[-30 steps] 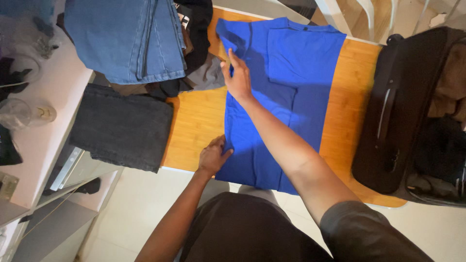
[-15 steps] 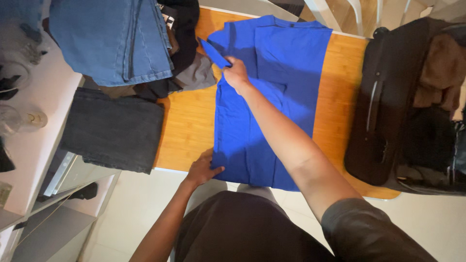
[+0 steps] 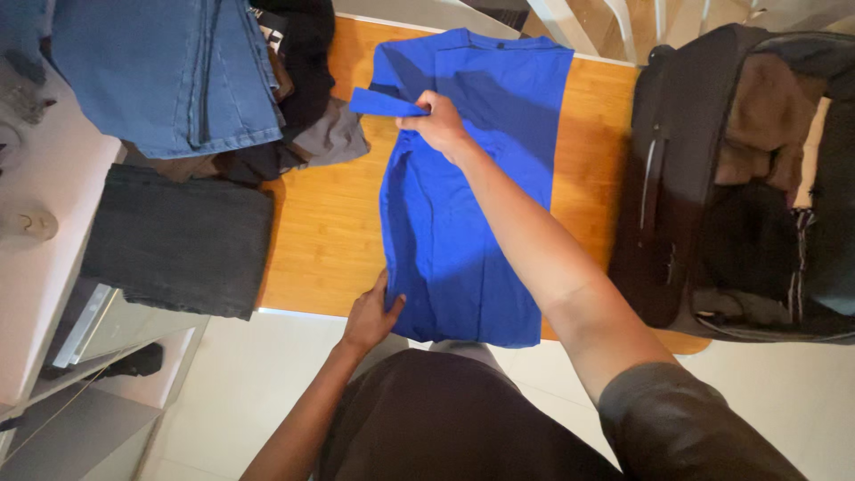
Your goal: The person folds a blue shirt and a pair of black pants by hand on a table and places them into a suitcase.
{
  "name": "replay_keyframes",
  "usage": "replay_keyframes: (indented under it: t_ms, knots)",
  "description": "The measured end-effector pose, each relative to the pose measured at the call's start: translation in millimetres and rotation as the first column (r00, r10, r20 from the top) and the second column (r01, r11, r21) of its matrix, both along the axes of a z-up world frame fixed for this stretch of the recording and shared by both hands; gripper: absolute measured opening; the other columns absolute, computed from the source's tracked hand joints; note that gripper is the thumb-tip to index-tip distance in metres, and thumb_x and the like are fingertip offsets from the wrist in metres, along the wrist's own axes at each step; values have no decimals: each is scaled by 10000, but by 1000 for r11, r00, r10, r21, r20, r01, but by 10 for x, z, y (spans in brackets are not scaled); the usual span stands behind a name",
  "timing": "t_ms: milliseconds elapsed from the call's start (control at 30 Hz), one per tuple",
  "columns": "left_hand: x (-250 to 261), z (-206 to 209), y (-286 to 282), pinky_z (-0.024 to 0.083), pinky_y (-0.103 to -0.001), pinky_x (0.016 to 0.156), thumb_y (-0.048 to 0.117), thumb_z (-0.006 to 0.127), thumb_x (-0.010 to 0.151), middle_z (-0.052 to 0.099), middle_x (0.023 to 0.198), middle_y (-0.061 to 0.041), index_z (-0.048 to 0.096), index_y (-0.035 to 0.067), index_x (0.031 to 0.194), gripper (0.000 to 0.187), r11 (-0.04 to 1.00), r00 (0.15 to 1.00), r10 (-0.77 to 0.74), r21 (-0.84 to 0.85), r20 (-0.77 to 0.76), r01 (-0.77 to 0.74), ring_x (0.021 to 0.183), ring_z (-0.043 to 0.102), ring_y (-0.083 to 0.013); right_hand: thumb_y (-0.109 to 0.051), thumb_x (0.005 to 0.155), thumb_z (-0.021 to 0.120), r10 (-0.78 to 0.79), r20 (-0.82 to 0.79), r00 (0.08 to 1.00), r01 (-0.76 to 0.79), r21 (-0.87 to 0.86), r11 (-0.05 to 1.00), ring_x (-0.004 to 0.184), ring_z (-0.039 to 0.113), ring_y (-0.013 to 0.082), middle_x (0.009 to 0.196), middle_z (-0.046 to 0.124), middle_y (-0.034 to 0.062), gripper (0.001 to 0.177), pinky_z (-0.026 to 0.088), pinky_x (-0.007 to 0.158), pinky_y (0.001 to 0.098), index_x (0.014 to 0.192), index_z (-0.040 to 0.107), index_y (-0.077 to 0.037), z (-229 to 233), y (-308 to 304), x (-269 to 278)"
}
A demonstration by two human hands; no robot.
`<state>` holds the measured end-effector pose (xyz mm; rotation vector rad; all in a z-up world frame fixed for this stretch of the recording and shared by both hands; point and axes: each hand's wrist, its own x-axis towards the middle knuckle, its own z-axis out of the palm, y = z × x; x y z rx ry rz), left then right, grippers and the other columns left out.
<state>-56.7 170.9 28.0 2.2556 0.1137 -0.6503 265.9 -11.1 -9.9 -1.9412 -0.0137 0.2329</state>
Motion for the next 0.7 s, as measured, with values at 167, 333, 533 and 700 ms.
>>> replay_keyframes:
  t_ms: [167,333,533,700]
  knots:
    - [-72,23,-217,515,-519,965,243,642,937,600,1365,-291,389,62,1523,663,994,957,-82,-48,279,99,1142,623,-484,-379,806,852,-32,77,997,42,-120,992,714,591,108,749,676,28,375,479,644,317,847,697,-39,176,-296,-163]
    - [-95,114,-393,507,-515,973,228,615,932,546,1452,-248,347,141,1569,696,987,956,-156,-1,249,161,1192,597,-474,-387,856,763,-212,48,976,213,-30,977,652,595,93,705,727,36,327,472,578,336,917,793,-67,1,-614,-123]
    - [-152,179,-563,544,-537,873,286,603,939,640,1281,-217,315,201,1606,731,967,982,-170,206,84,150,953,686,-459,-384,1017,765,-242,58,968,249,-193,949,690,567,159,720,675,83,444,455,620,359,914,765,48,-57,-1027,-43]
    - [-303,156,-622,566,-515,826,348,644,952,726,1054,-203,461,195,1503,600,949,986,-117,306,118,76,917,712,-423,-281,902,664,-295,-104,950,311,207,928,696,659,59,833,723,-68,314,553,525,269,1168,725,-128,193,-1183,-4]
